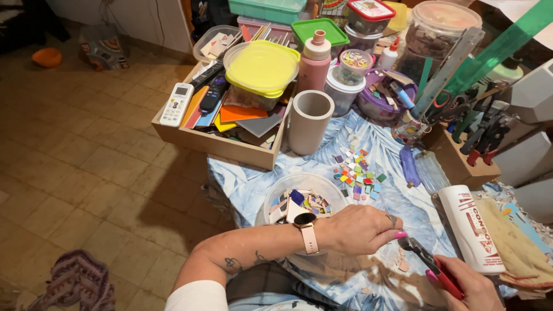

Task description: Cutting small mosaic tiles into smaller pieces using hand nippers

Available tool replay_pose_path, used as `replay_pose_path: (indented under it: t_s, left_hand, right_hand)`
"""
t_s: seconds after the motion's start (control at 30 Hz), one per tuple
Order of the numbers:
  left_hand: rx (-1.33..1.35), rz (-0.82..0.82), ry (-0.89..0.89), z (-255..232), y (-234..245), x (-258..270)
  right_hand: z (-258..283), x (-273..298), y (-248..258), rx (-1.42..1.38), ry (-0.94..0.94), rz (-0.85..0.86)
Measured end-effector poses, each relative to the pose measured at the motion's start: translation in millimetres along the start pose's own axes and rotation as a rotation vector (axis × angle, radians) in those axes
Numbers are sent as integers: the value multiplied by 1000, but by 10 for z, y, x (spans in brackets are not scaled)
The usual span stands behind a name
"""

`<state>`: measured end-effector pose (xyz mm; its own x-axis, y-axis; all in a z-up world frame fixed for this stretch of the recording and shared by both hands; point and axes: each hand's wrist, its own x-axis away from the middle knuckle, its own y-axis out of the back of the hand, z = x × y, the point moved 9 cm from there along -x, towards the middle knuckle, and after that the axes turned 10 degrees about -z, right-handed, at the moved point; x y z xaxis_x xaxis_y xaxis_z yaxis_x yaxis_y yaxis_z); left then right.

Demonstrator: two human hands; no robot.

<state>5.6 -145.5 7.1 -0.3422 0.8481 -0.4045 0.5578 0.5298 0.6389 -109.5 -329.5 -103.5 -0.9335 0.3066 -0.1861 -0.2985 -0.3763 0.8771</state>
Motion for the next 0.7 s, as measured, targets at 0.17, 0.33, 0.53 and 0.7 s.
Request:
replay_pose_path:
  t_s: [0.17, 0.33, 0.53, 0.7]
  left_hand:
    - [50, 76, -7, -39, 36, -47]
    - [177, -26, -78, -20, 106, -108]
    - [129, -96, -109, -18, 213, -166]
    - [49, -112, -79, 45, 181, -164]
  right_hand:
    - [185, -115, 86, -27, -7, 21]
    - [567, -264, 306, -87, -32, -18]
    - [849, -419, 376, -36, 151, 57]
    - [842, -456, 358, 14, 131, 96]
